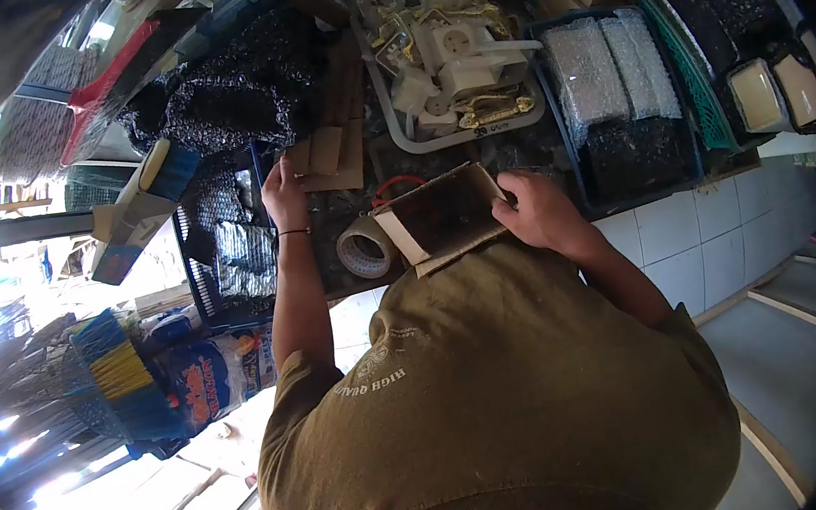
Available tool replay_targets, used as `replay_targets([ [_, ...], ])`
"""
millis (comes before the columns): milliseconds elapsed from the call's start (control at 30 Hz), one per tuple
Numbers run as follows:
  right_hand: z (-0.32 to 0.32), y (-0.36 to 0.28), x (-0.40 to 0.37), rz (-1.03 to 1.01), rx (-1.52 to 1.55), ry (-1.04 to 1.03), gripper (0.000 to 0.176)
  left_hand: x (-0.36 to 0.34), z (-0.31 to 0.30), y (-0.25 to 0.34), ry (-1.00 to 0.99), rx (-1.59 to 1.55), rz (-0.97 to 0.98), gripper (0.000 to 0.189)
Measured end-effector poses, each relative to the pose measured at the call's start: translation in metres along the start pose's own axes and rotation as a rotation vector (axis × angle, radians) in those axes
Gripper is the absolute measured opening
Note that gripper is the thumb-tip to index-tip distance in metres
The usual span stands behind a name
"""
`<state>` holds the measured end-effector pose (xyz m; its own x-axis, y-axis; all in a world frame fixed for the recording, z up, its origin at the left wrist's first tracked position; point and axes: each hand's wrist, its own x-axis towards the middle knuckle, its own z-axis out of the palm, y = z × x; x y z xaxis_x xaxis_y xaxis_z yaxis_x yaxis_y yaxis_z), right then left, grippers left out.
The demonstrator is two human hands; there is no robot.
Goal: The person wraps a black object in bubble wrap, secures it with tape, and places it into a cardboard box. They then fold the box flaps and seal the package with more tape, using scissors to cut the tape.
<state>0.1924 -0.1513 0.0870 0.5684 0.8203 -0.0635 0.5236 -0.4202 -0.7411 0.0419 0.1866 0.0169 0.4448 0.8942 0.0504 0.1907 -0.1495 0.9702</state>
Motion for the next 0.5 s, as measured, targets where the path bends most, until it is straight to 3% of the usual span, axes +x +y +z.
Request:
replay_targets([
  [33, -0.002, -0.001, 0.000, 0.012, 0.014, -0.012, 0.021, 0.000, 0.000, 0.002, -0.001, 0.002, 0.001, 0.034],
  [100, -0.001, 0.001, 0.000, 0.026, 0.032, -0.023, 0.021, -0.002, -0.001, 0.010, 0.077, 0.469, 0.136, 0.033],
  [500, 0.000, 0.003, 0.002, 0.017, 0.064, -0.004, 0.020, 0.002, 0.004, 0.032, 0.339, 0.513, 0.285, 0.032],
])
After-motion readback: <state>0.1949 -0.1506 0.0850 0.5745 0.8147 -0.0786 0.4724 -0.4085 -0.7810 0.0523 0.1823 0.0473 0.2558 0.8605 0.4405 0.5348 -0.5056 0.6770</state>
